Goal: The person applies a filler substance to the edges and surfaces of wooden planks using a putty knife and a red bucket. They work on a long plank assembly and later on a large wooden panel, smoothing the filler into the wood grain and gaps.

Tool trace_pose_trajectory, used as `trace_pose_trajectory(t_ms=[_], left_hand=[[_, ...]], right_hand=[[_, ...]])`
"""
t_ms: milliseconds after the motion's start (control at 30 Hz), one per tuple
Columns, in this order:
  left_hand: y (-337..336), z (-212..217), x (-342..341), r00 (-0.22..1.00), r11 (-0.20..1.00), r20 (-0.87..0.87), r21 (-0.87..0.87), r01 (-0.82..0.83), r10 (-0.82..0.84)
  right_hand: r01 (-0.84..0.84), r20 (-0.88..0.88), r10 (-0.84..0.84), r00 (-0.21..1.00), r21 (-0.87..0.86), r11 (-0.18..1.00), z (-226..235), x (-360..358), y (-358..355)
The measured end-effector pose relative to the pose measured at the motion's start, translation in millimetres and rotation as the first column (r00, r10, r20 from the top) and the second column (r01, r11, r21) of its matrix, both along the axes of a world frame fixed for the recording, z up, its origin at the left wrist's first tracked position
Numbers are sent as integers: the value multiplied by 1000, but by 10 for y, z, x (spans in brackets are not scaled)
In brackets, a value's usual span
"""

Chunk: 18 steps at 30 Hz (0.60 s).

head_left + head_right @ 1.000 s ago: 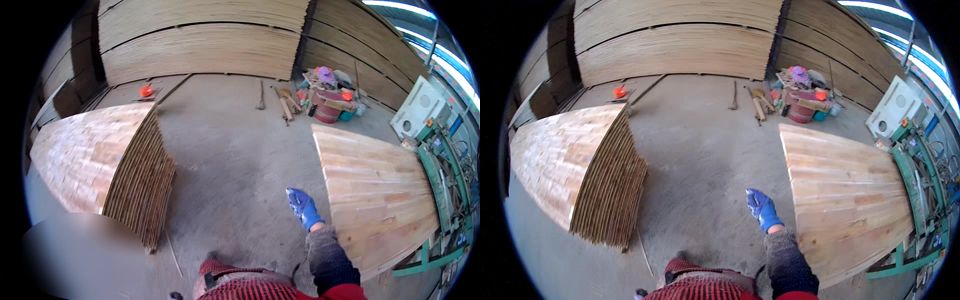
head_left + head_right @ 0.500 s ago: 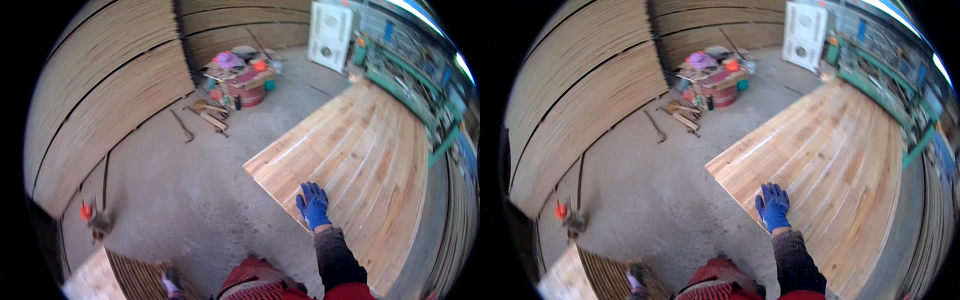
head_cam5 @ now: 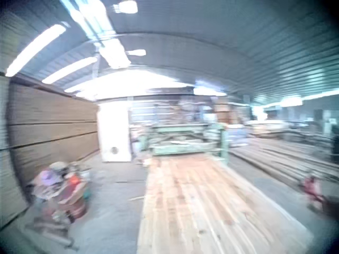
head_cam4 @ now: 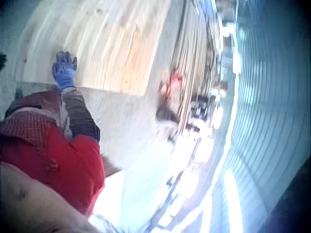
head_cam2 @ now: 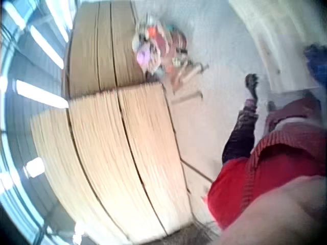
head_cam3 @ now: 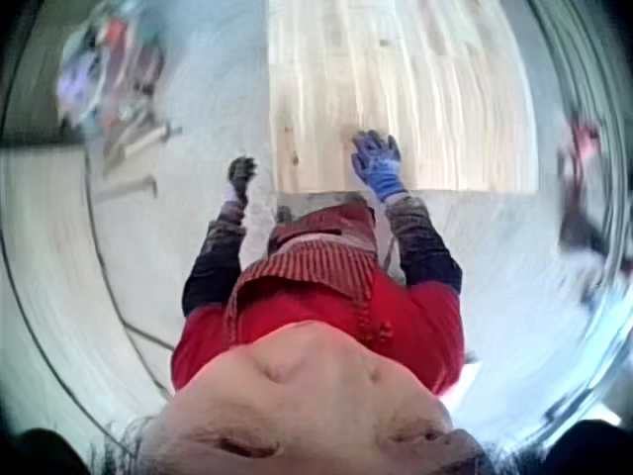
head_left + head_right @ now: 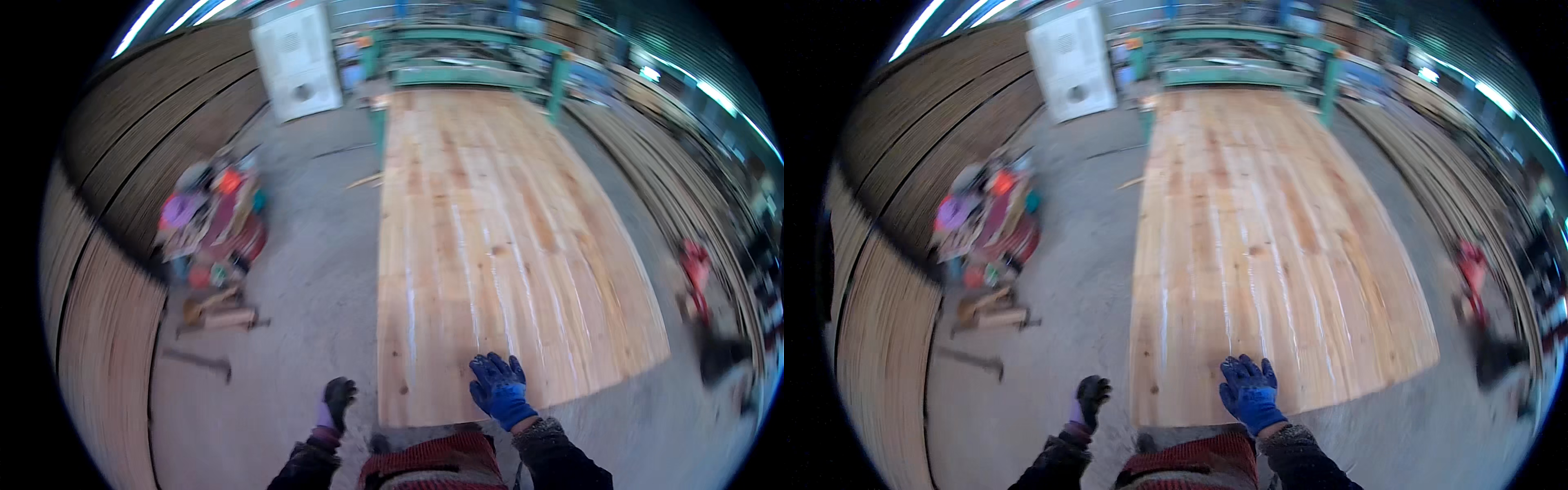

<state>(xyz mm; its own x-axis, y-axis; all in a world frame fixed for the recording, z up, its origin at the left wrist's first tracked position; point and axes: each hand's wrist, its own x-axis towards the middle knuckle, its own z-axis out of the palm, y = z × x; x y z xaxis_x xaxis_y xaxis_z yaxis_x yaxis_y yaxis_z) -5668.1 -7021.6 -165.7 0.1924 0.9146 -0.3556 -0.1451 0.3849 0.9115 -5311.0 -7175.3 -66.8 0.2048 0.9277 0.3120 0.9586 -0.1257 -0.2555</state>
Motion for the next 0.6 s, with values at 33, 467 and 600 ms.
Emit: trace_pose_trajectory(t_ms=[33, 467, 600], left_hand=[[246, 178, 209, 991, 991, 4, -9, 137, -137], [1293, -105, 1333, 622, 602, 312, -167, 780, -719], [1432, -182, 1349, 537, 487, 216, -245, 838, -816]], right_hand=[[79, 39, -78, 996, -31, 996, 40, -143, -103], [879, -592, -760, 268, -172, 444, -81, -2738, -1061], [942, -952, -280, -122, -199, 268, -559, -3485, -827]])
